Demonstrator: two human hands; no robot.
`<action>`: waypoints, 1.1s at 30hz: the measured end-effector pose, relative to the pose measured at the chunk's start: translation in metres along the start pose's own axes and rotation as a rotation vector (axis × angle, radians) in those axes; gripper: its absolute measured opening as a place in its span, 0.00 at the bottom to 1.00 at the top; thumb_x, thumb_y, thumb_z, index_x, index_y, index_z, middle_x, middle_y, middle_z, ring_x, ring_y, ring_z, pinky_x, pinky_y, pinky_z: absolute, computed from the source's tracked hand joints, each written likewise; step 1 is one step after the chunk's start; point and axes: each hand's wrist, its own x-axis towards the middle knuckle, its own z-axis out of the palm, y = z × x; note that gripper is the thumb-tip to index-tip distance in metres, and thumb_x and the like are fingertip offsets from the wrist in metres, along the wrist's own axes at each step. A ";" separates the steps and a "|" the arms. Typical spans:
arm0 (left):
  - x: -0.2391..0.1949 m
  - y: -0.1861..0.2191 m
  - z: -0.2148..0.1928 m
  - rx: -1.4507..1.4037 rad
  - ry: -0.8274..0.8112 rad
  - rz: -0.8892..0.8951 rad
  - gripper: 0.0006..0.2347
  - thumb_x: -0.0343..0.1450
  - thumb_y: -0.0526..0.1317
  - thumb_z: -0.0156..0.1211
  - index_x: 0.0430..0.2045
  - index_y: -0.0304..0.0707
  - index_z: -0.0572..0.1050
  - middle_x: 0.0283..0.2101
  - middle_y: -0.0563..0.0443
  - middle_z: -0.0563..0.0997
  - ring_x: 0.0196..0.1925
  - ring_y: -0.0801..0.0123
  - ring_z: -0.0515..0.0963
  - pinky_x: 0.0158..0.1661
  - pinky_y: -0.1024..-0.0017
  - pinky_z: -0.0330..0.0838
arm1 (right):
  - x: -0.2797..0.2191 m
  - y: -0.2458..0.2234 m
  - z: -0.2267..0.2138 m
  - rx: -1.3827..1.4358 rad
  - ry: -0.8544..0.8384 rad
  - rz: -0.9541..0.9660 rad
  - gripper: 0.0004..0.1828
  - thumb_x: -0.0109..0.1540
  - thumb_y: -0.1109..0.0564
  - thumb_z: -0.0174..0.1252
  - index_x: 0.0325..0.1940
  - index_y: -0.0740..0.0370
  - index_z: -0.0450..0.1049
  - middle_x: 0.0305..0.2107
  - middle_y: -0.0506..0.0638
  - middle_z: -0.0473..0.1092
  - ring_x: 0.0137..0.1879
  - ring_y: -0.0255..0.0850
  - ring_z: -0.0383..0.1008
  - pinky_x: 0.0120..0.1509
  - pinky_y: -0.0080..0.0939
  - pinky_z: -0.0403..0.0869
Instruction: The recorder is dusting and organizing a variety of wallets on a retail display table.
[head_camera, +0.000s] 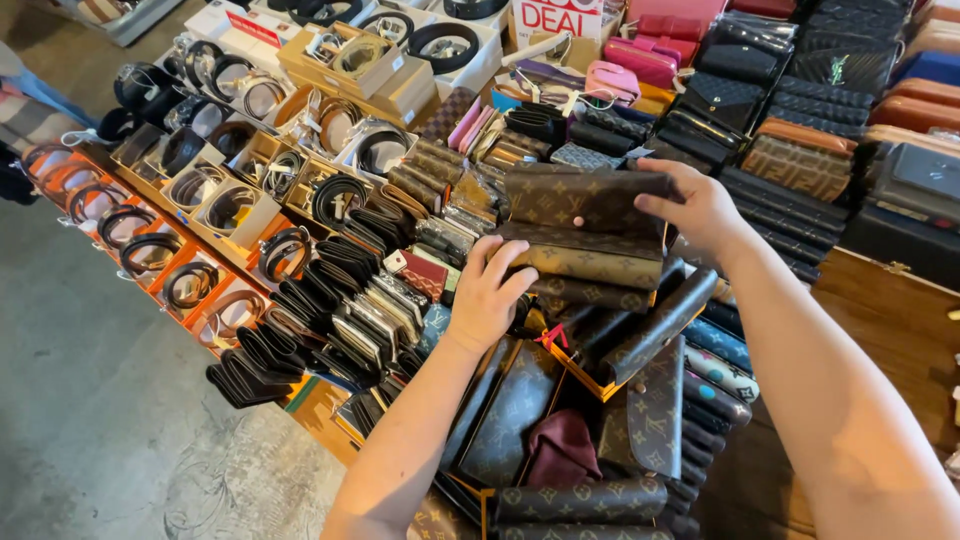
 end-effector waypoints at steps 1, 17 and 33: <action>0.001 0.001 -0.001 -0.002 -0.003 -0.005 0.06 0.75 0.37 0.50 0.38 0.53 0.75 0.57 0.52 0.74 0.59 0.45 0.72 0.53 0.56 0.76 | -0.003 -0.005 -0.001 -0.001 -0.005 0.004 0.29 0.59 0.45 0.71 0.64 0.44 0.76 0.61 0.46 0.71 0.67 0.45 0.69 0.69 0.48 0.67; 0.089 0.013 -0.014 0.012 -0.784 -0.134 0.53 0.52 0.44 0.83 0.73 0.50 0.53 0.71 0.46 0.61 0.75 0.45 0.54 0.66 0.26 0.45 | 0.001 0.012 -0.013 0.013 0.003 0.029 0.24 0.63 0.48 0.63 0.61 0.53 0.69 0.54 0.58 0.73 0.61 0.54 0.72 0.63 0.54 0.67; 0.067 -0.004 -0.012 -0.022 -0.617 -0.142 0.50 0.53 0.51 0.82 0.73 0.64 0.56 0.68 0.52 0.67 0.73 0.51 0.64 0.68 0.31 0.51 | 0.012 0.066 0.025 0.034 0.090 -0.092 0.20 0.70 0.47 0.61 0.66 0.50 0.70 0.56 0.57 0.70 0.61 0.57 0.71 0.63 0.60 0.70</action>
